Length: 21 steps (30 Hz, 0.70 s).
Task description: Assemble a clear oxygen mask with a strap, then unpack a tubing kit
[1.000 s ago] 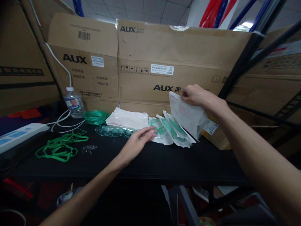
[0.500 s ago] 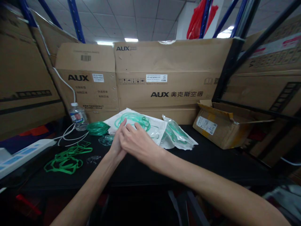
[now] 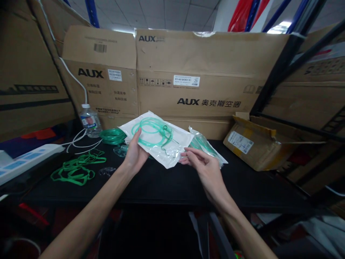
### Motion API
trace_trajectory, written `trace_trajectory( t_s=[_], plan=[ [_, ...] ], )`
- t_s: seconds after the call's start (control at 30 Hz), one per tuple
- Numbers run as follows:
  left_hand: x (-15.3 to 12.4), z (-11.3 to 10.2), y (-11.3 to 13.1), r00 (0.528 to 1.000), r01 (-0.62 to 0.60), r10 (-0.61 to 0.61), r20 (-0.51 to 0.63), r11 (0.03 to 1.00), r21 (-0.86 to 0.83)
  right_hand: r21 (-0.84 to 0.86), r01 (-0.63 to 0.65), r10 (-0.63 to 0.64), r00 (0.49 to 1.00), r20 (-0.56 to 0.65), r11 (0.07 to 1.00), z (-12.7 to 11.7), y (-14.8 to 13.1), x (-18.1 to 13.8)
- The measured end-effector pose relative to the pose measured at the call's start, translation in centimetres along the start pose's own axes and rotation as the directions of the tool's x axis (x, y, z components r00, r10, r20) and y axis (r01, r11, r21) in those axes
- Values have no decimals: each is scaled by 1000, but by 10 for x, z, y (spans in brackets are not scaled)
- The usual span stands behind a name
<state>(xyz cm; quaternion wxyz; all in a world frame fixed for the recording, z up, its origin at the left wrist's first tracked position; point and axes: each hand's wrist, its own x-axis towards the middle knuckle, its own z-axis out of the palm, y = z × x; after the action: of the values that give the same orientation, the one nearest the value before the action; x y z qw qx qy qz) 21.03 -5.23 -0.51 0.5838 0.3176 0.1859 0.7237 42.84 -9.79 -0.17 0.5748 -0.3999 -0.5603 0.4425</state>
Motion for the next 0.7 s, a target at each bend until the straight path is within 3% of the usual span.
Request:
trace_trajectory(
  t_s=[0.13, 0.3, 0.53, 0.7],
  plan=[
    [-4, -1, 1, 999, -41, 41, -2, 998, 49, 112, -152, 155, 988, -14, 982, 12, 0, 0],
    [-7, 1, 5, 989, -144, 139, 48, 983, 117, 268, -199, 194, 980, 46, 942, 20, 9, 2],
    [-12, 12, 4, 991, -100, 84, 106, 983, 155, 471, -252, 201, 967, 157, 845, 40, 20, 11],
    [-10, 8, 1, 988, -57, 24, 154, 974, 217, 554, -303, 209, 951, 228, 775, 52, 16, 13]
  ],
)
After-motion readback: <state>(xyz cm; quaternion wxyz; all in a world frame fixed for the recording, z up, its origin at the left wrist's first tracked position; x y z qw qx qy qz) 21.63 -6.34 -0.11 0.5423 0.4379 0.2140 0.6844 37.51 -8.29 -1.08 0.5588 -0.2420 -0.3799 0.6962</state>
